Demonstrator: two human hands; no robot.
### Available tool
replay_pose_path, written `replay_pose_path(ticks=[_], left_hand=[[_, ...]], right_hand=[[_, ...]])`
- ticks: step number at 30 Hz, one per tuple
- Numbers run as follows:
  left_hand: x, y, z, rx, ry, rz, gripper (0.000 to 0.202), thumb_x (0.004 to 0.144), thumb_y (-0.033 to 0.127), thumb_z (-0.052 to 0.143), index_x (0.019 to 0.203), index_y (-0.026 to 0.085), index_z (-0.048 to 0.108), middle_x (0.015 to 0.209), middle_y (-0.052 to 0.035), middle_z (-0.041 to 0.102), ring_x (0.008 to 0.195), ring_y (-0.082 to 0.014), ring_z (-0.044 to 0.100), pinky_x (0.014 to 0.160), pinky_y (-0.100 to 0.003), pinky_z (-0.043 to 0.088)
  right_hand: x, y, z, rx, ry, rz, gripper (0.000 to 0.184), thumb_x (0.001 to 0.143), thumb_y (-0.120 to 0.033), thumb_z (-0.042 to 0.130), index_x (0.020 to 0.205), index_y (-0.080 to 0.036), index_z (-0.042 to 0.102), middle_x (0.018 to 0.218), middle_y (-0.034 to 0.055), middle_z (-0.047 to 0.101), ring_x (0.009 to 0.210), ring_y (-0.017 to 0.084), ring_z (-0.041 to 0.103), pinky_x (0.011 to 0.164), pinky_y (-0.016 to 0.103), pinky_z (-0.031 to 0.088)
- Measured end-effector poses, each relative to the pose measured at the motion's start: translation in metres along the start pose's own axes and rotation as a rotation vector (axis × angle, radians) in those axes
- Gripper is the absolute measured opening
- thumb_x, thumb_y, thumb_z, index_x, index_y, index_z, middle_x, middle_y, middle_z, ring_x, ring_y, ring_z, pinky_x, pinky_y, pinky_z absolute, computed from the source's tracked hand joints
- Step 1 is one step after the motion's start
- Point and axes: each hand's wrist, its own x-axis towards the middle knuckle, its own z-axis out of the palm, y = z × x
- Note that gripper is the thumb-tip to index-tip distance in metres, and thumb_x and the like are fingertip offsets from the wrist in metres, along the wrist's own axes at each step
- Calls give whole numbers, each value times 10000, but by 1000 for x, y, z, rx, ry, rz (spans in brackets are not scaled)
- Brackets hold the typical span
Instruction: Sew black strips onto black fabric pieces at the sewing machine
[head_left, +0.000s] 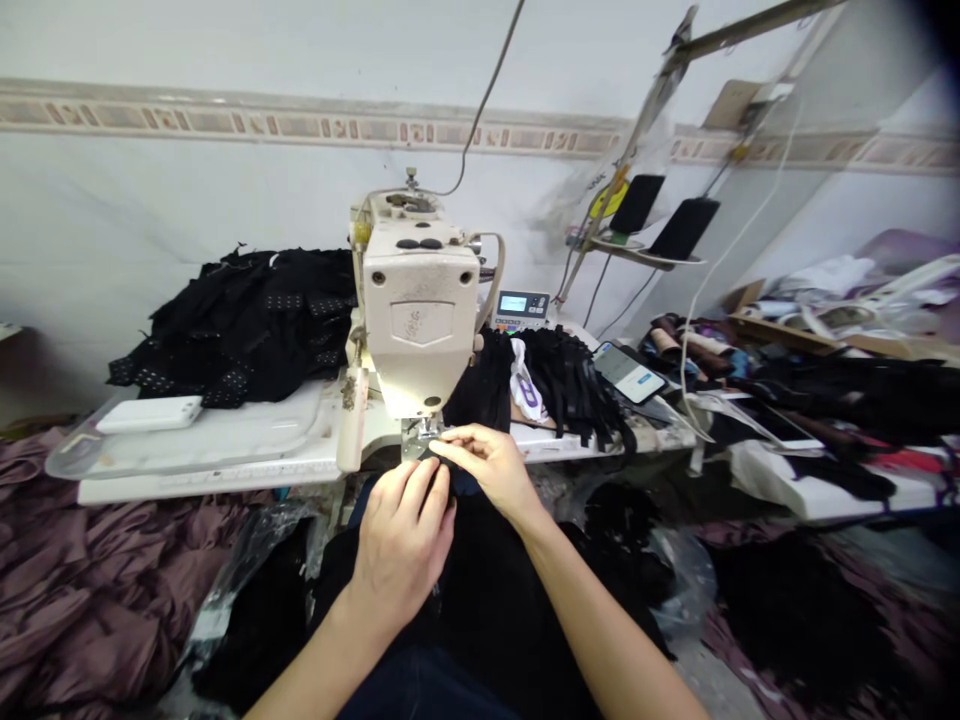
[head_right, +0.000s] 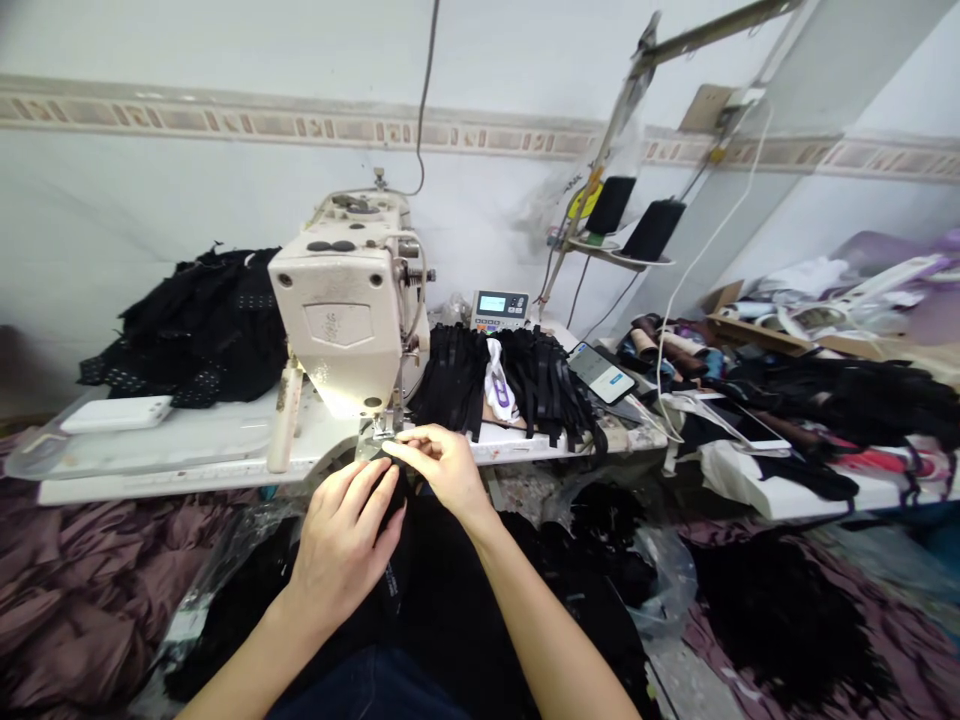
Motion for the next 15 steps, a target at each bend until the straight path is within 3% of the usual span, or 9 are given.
replay_pose_path(ticks=[4, 8, 11, 15], left_hand=[[0, 2, 1, 23, 1, -7, 322, 1017, 162, 637, 1320, 76, 704, 1323, -166, 761, 1231, -341, 666, 1042, -486, 539], [1, 4, 6, 59, -12, -30, 316, 1027, 166, 621, 1318, 84, 711, 1332, -161, 761, 1230, -344, 669, 1042, -485, 537], [2, 7, 10, 99, -21, -48, 332, 1038, 193, 605, 1332, 79, 709, 1344, -169, 755, 1227, -353, 674, 1037, -489, 537], [4, 15, 15, 165, -35, -97, 353, 1036, 209, 615, 1342, 59, 709, 1339, -183, 755, 1213, -364, 687, 1035, -494, 534]], right_hand=[[-13, 21, -1, -5, 178, 80, 445, 977, -614, 703, 956, -185, 822, 902, 87, 778, 799, 222, 683, 693, 316, 535], [-29, 39, -7, 5, 34, 160, 578, 1017, -716, 569, 986, -185, 796, 968, 113, 762, 866, 251, 682, 654, 315, 528], [-35, 44, -10, 13, -54, 208, 611, 977, -773, 582, 960, -189, 763, 865, 68, 691, 685, 196, 598, 518, 284, 437], [-33, 41, -13, 17, -32, 211, 600, 922, -786, 659, 832, -192, 678, 688, -29, 497, 527, 114, 398, 464, 256, 305]])
